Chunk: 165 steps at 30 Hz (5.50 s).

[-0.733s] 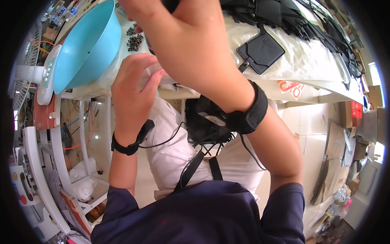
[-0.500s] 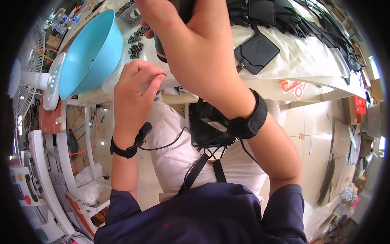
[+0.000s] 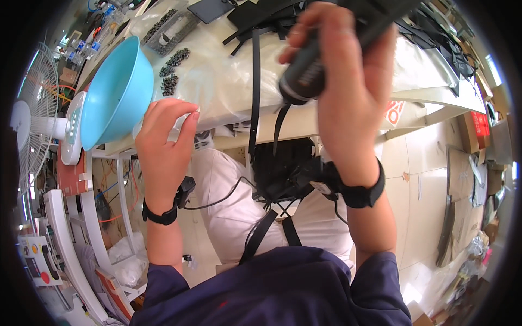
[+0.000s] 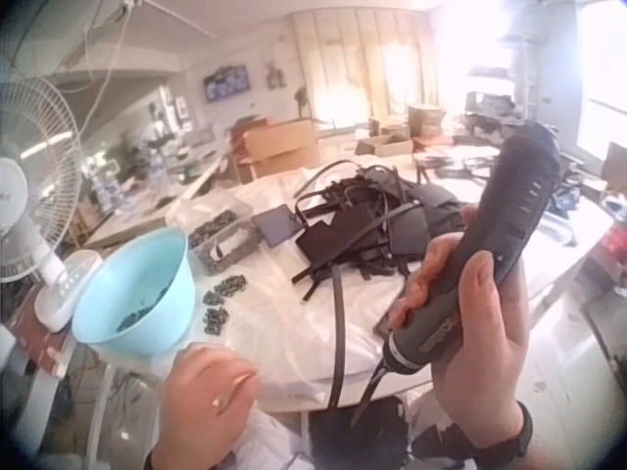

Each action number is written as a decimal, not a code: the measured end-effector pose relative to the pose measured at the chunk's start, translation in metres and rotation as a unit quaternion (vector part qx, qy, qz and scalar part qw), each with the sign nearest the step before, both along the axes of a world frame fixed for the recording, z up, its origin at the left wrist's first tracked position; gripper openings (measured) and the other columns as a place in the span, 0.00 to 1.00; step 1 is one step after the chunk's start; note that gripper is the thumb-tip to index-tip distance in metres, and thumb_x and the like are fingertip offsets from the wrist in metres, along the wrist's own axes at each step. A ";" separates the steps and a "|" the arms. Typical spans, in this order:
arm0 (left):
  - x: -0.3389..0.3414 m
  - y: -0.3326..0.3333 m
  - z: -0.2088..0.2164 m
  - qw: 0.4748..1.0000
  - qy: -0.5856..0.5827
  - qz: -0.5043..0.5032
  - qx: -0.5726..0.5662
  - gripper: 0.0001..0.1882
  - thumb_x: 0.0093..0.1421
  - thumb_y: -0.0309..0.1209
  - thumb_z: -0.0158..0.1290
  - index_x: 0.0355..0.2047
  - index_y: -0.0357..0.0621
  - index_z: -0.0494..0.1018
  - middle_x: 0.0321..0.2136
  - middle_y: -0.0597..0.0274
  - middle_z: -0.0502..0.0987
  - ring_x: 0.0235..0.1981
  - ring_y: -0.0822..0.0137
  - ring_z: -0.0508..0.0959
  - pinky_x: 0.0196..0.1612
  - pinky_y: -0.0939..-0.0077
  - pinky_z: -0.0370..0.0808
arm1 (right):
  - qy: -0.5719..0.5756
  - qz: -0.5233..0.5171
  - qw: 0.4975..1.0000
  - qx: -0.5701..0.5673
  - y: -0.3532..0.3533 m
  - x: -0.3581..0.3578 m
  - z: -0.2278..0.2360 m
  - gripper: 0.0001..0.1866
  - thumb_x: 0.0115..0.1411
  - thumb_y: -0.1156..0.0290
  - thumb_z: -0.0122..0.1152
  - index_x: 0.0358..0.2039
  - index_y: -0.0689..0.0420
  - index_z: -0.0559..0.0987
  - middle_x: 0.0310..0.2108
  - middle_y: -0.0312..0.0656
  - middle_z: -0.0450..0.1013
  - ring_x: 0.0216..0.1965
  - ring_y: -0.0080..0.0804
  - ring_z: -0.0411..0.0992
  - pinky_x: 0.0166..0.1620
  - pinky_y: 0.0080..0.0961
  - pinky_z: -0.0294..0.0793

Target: The person is assembling small electronic components and straps using an electric screwdriver at a workshop table.

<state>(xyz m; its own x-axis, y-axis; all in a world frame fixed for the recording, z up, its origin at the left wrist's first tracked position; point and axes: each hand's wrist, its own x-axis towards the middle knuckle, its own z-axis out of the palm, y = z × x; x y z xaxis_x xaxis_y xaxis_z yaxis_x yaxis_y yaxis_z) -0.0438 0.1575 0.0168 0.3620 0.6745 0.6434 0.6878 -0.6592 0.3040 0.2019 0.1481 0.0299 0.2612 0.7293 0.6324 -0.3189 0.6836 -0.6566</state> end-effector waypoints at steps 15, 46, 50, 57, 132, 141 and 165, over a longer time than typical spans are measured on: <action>0.068 -0.044 -0.032 0.984 -0.014 -0.126 -0.123 0.09 0.54 0.17 0.59 0.36 0.37 0.79 0.34 0.53 0.80 0.32 0.58 0.80 0.37 0.71 0.77 | 0.143 -0.107 0.979 -0.103 -0.079 0.046 -0.056 0.23 0.73 0.64 0.46 0.63 0.59 0.57 0.41 0.43 0.67 0.37 0.28 0.69 0.38 0.32 0.76; 0.089 -0.005 -0.007 0.728 -0.419 -0.114 -0.530 0.15 0.65 0.27 0.48 0.50 0.29 0.67 0.36 0.45 0.81 0.26 0.68 0.81 0.31 0.77 0.80 | 0.068 0.004 0.997 0.025 -0.013 0.027 0.008 0.24 0.73 0.57 0.45 0.62 0.58 0.60 0.42 0.44 0.68 0.39 0.32 0.67 0.37 0.37 0.72; 0.091 -0.004 -0.012 0.728 -0.407 -0.117 -0.539 0.16 0.65 0.29 0.50 0.48 0.29 0.68 0.34 0.47 0.82 0.25 0.66 0.81 0.30 0.77 0.80 | 0.009 -0.030 0.999 0.011 0.011 0.010 0.006 0.22 0.72 0.58 0.49 0.59 0.58 0.63 0.42 0.43 0.68 0.39 0.31 0.67 0.39 0.35 0.71; 0.089 0.001 -0.012 0.699 -0.437 -0.127 -0.552 0.11 0.65 0.26 0.49 0.43 0.28 0.69 0.33 0.47 0.82 0.27 0.65 0.83 0.33 0.75 0.82 | 0.061 -0.086 0.994 0.038 0.028 -0.021 0.017 0.25 0.72 0.63 0.49 0.62 0.63 0.58 0.37 0.43 0.66 0.32 0.27 0.68 0.31 0.28 0.74; 0.061 -0.025 -0.399 0.728 0.420 -0.088 -0.535 0.13 0.56 0.27 0.51 0.39 0.47 0.83 0.43 0.51 0.81 0.48 0.49 0.79 0.53 0.53 0.74 | 0.339 -0.040 0.840 -0.422 -0.119 0.080 -0.211 0.17 0.72 0.63 0.50 0.57 0.55 0.64 0.36 0.38 0.68 0.35 0.26 0.68 0.34 0.28 0.73; 0.097 -0.044 -0.437 0.815 0.408 0.011 -0.410 0.12 0.61 0.36 0.55 0.40 0.42 0.77 0.41 0.53 0.79 0.45 0.49 0.78 0.48 0.49 0.72 | 0.347 -0.039 0.842 -0.411 -0.117 0.081 -0.209 0.17 0.72 0.64 0.50 0.57 0.56 0.64 0.36 0.39 0.68 0.34 0.26 0.68 0.33 0.28 0.75; 0.086 -0.045 -0.474 0.852 0.379 0.125 -0.339 0.07 0.56 0.27 0.55 0.36 0.46 0.74 0.29 0.57 0.81 0.36 0.53 0.82 0.44 0.57 0.72 | 0.280 -0.033 0.857 -0.432 -0.117 0.073 -0.204 0.21 0.72 0.62 0.49 0.59 0.59 0.61 0.37 0.39 0.66 0.35 0.25 0.66 0.34 0.28 0.73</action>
<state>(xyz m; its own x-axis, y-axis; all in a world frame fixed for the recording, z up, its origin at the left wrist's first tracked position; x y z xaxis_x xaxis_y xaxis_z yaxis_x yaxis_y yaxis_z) 0.0425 0.1129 -0.4574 0.2909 0.9151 -0.2792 0.9489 -0.3133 -0.0383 0.2748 0.0316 -0.1736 0.4052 0.8343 -0.3738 -0.7286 0.0477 -0.6833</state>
